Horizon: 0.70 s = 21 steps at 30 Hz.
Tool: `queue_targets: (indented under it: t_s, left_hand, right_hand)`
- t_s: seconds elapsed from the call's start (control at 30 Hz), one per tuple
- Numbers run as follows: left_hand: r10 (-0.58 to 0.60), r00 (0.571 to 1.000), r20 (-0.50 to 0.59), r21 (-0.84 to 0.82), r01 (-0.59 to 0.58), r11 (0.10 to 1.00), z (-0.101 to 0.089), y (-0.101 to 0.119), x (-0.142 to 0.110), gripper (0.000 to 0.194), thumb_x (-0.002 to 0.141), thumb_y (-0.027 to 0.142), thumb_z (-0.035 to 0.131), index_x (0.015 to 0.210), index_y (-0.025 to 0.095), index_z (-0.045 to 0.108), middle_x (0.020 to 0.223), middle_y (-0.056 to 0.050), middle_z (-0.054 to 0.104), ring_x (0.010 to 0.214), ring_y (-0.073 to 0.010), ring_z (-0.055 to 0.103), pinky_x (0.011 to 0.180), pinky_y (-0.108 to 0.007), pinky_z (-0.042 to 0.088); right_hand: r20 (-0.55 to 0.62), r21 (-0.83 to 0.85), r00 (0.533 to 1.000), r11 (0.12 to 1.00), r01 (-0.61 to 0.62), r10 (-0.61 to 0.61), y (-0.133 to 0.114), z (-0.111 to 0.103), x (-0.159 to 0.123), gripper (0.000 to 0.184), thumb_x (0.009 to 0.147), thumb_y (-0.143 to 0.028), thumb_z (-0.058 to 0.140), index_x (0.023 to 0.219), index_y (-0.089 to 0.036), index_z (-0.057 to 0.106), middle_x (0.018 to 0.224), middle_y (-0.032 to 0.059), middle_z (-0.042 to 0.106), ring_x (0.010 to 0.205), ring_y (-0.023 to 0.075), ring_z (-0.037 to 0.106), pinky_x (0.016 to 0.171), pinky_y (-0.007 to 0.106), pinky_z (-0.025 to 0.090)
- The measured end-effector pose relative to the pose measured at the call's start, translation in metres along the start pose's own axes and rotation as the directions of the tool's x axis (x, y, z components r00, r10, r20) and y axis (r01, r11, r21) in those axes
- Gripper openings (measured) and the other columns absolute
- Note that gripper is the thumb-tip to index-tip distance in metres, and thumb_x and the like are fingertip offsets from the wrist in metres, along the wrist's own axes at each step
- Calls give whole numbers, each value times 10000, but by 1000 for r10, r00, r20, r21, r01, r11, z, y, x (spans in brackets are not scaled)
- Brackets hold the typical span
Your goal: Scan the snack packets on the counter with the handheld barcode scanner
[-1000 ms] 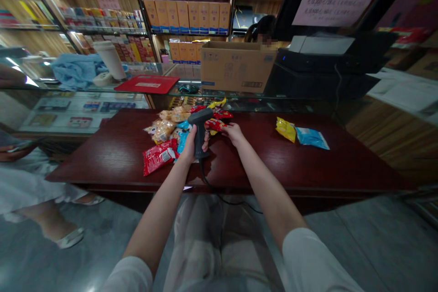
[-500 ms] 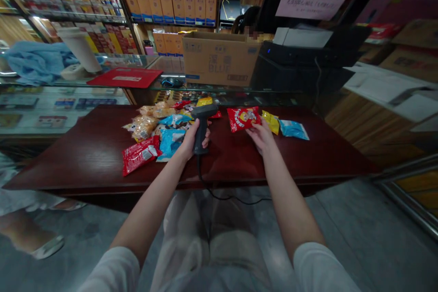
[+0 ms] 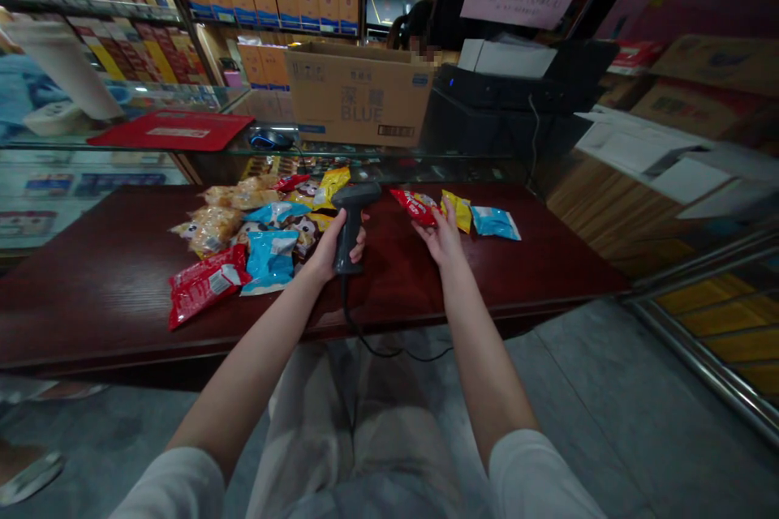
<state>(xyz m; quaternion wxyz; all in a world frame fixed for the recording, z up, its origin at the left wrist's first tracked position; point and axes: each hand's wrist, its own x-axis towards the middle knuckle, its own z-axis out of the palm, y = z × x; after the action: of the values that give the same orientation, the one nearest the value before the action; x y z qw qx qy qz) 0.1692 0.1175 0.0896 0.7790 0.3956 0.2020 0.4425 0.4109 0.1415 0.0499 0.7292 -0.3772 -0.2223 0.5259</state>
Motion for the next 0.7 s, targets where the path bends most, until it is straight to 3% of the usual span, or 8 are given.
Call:
queue_targets:
  t_s: [0.13,0.3,0.47,0.6,0.7]
  left_hand:
    - [-12,999,-33,-30,11,999,0,3,-4,434,955,557,501,1088,153,586,584,52,514,339,-78,400,335,-200,343]
    - [-10,1000,-10,-13,10,1000,3,2,-4,464,929,577,536,1092,146,584,585,45,526,335,-79,402,325,-199,324]
    - [-34,999,-17,-2,34,999,6,1,-6,483,913,593,557,1100,148,585,589,49,521,331,-76,402,320,-199,312]
    - [-49,999,-21,-8,49,999,7,1,-6,489,918,597,549,1107,147,583,588,50,519,328,-76,396,316,-202,308]
    - [-51,999,-11,-3,51,999,6,1,-6,498,916,593,558,1131,144,580,589,52,520,331,-76,399,317,-201,310]
  right_hand:
    - [4,124,986,978,-168,169,-4,5,-5,180,898,-146,567,1039,-227,643,941,7,757,885,124,737,874,295,635]
    - [106,230,930,901,-367,352,-15,12,-17,159,964,-219,524,1051,-163,645,923,78,767,883,159,751,771,264,659]
    - [163,77,932,938,-338,322,-12,11,-20,84,882,-233,696,943,-208,644,888,37,766,840,146,748,759,257,655]
    - [125,-126,948,952,-279,294,-4,12,-21,213,872,-360,745,836,-213,595,759,19,746,666,134,722,635,240,629]
    - [86,-175,957,950,-258,275,0,16,-22,302,867,-429,746,794,-216,546,672,-8,715,528,103,654,518,198,568]
